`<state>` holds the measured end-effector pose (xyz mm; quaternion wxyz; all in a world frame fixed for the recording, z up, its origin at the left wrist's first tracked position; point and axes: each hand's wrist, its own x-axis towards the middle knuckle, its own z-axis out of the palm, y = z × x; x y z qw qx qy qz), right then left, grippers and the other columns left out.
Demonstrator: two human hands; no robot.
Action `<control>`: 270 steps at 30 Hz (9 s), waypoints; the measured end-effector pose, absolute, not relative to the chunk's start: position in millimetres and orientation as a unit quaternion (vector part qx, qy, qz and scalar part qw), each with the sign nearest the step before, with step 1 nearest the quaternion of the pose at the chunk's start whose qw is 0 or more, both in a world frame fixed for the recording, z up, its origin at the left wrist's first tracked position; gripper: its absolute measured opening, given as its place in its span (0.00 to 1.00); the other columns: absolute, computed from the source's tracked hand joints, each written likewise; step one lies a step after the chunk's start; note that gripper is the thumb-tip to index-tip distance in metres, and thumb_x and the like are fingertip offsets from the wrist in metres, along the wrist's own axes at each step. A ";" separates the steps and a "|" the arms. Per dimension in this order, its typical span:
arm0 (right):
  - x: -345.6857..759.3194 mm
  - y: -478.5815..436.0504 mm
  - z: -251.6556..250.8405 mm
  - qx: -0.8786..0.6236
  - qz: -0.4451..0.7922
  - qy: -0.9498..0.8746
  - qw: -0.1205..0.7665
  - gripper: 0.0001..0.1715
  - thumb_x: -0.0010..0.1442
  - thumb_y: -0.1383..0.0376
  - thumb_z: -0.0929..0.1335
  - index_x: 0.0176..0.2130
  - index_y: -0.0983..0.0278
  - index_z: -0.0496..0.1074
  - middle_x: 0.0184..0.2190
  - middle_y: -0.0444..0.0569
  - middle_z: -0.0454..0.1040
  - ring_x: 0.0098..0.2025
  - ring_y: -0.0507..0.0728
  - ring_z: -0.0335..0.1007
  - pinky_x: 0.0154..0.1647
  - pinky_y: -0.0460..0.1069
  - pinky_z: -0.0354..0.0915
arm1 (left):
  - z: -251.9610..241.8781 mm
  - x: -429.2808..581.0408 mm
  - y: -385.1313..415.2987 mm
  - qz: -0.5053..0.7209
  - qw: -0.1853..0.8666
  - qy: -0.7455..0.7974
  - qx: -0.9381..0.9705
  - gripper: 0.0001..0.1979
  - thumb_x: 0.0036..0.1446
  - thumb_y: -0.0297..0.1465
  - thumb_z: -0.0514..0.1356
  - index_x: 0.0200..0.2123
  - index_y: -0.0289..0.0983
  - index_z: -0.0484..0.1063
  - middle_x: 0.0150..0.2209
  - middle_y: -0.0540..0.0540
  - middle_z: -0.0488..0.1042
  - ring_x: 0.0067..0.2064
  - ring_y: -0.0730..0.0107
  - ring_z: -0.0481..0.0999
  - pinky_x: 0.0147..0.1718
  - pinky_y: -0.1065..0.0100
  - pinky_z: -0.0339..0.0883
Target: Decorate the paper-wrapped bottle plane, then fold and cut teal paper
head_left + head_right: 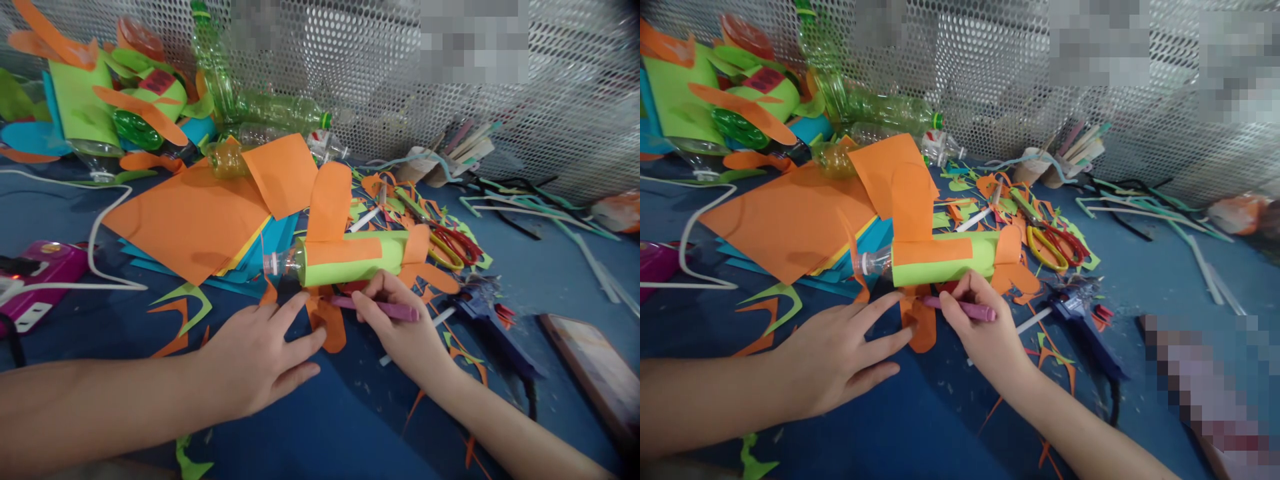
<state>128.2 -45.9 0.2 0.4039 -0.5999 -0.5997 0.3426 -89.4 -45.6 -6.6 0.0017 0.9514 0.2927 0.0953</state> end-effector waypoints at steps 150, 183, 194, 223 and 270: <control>125.7 -48.2 4.7 -0.568 0.380 -0.620 0.386 0.14 0.59 0.64 0.64 0.24 0.60 0.57 0.17 0.38 0.61 0.20 0.48 0.56 0.19 0.44 0.54 | -4.7 -90.2 -47.0 0.087 -0.001 0.296 0.951 0.18 0.64 0.40 0.48 0.54 0.47 0.66 0.56 0.34 0.62 0.37 0.57 0.73 0.28 0.57 0.71; 127.5 -48.5 2.0 -0.589 0.358 -0.608 0.394 0.13 0.57 0.65 0.64 0.23 0.60 0.57 0.16 0.37 0.58 0.19 0.48 0.53 0.19 0.44 0.53 | -5.0 -91.1 -47.2 0.093 -0.001 0.295 0.951 0.18 0.64 0.41 0.49 0.54 0.47 0.67 0.56 0.34 0.62 0.37 0.57 0.73 0.29 0.58 0.70; 126.2 -49.0 3.7 -0.576 0.369 -0.611 0.399 0.14 0.58 0.64 0.64 0.24 0.60 0.57 0.16 0.37 0.60 0.19 0.48 0.55 0.19 0.44 0.55 | -4.5 -89.0 -45.6 0.091 -0.001 0.293 0.952 0.17 0.64 0.40 0.48 0.53 0.46 0.67 0.55 0.33 0.62 0.37 0.55 0.73 0.27 0.57 0.70; 130.0 -47.6 -2.2 -0.595 0.351 -0.609 0.390 0.14 0.58 0.65 0.64 0.24 0.60 0.57 0.17 0.38 0.59 0.20 0.49 0.55 0.22 0.45 0.54 | -5.9 -90.2 -46.3 0.096 0.002 0.293 0.951 0.18 0.64 0.40 0.47 0.53 0.46 0.66 0.56 0.33 0.61 0.37 0.55 0.73 0.28 0.56 0.71; 129.4 -50.4 -1.4 -0.555 0.410 -0.629 0.357 0.14 0.61 0.64 0.63 0.26 0.60 0.55 0.17 0.38 0.61 0.20 0.49 0.56 0.22 0.45 0.53 | -4.5 -89.6 -45.8 0.088 0.003 0.292 0.952 0.18 0.64 0.40 0.48 0.54 0.46 0.66 0.56 0.33 0.60 0.38 0.56 0.73 0.29 0.56 0.71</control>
